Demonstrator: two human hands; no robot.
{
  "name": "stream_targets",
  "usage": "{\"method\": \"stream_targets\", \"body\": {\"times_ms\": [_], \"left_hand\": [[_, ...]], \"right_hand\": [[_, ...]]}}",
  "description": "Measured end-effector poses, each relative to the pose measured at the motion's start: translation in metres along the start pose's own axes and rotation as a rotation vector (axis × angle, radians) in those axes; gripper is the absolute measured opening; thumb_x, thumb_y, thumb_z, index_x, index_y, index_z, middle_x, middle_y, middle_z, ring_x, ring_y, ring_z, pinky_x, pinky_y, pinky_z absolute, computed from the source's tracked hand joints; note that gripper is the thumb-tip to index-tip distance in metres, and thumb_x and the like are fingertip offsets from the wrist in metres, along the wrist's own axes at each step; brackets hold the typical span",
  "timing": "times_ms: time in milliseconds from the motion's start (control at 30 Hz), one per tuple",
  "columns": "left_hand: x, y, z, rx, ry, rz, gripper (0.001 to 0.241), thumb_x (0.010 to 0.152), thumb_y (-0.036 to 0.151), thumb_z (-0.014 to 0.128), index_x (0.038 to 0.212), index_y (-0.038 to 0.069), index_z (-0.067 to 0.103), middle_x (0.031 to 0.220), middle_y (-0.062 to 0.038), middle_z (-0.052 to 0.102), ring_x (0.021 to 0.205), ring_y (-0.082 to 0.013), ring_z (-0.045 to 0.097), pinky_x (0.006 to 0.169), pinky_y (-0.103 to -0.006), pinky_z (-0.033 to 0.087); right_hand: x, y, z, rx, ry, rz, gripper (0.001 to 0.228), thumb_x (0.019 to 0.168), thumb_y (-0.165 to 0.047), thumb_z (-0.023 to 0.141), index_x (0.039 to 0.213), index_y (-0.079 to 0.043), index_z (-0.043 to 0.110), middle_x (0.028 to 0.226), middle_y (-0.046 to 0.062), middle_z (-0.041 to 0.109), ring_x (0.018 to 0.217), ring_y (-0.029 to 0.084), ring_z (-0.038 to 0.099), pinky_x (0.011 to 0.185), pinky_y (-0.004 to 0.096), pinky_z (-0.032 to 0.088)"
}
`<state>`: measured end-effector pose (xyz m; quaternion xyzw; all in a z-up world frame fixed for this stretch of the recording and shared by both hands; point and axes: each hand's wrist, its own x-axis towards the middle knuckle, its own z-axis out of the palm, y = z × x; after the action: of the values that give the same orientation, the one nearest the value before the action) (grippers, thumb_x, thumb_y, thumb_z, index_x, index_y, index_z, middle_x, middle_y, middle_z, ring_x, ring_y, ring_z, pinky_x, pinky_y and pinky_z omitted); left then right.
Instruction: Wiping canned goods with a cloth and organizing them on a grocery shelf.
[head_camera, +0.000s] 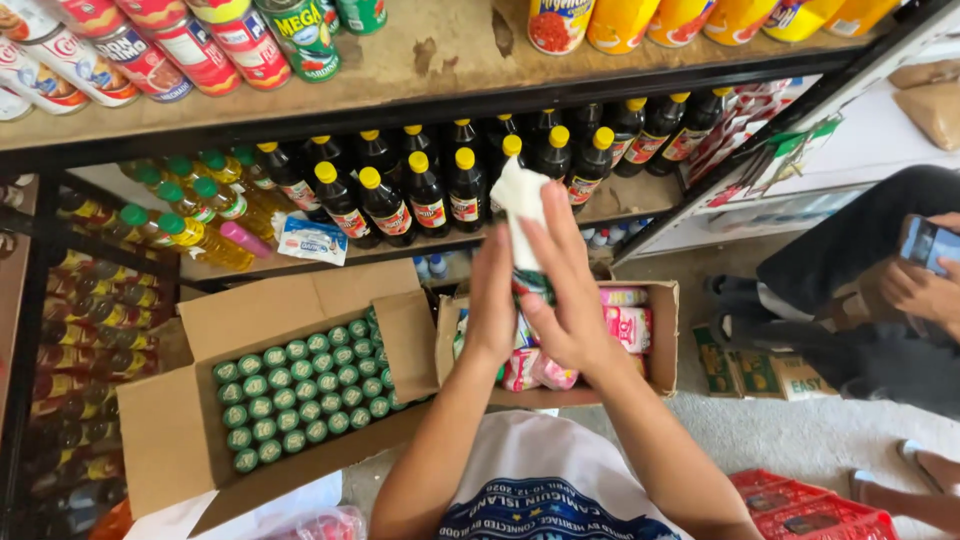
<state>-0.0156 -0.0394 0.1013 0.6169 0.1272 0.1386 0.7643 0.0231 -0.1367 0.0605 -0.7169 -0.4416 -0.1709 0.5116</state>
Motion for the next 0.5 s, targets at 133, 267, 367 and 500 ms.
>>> {"method": "stream_targets", "body": {"times_ms": [133, 267, 367, 500], "left_hand": [[0.028, -0.061, -0.016, -0.236, 0.030, 0.091, 0.051, 0.101, 0.046, 0.059, 0.130, 0.004, 0.062, 0.115, -0.009, 0.063, 0.101, -0.0167, 0.057, 0.087, -0.0335, 0.047], [0.038, -0.040, -0.025, -0.347, 0.091, 0.218, 0.052, 0.102, 0.051, 0.054, 0.134, 0.011, 0.048, 0.111, -0.009, 0.058, 0.097, -0.0188, 0.058, 0.092, -0.0362, 0.049], [0.032, -0.077, -0.027, -0.119, 0.003, 0.131, 0.066, 0.102, 0.059, 0.046, 0.137, 0.003, 0.051, 0.117, -0.019, 0.055, 0.104, -0.0307, 0.058, 0.095, -0.0470, 0.048], [0.007, -0.010, -0.012, -0.049, -0.153, 0.135, 0.072, 0.098, 0.064, 0.043, 0.136, 0.005, 0.058, 0.116, -0.019, 0.062, 0.106, -0.0333, 0.063, 0.092, -0.0467, 0.050]], "right_hand": [[-0.020, -0.001, 0.013, -0.016, 0.000, -0.051, 0.065, 0.104, -0.045, 0.046, 0.160, -0.014, 0.032, 0.171, 0.021, 0.014, 0.159, 0.043, 0.009, 0.130, 0.059, 0.012], [-0.037, 0.005, 0.021, 0.047, -0.078, -0.005, 0.072, 0.100, -0.045, 0.050, 0.159, -0.010, 0.030, 0.170, 0.021, 0.014, 0.157, 0.038, 0.013, 0.128, 0.053, 0.012], [-0.014, 0.007, 0.010, 0.034, -0.024, -0.013, 0.071, 0.102, -0.044, 0.045, 0.161, -0.010, 0.025, 0.171, 0.020, 0.009, 0.158, 0.037, 0.011, 0.130, 0.053, 0.011], [-0.001, -0.005, 0.004, 0.060, 0.058, -0.001, 0.071, 0.104, -0.049, 0.043, 0.163, -0.014, 0.025, 0.173, 0.018, 0.002, 0.159, 0.038, 0.006, 0.131, 0.056, 0.010]]}}
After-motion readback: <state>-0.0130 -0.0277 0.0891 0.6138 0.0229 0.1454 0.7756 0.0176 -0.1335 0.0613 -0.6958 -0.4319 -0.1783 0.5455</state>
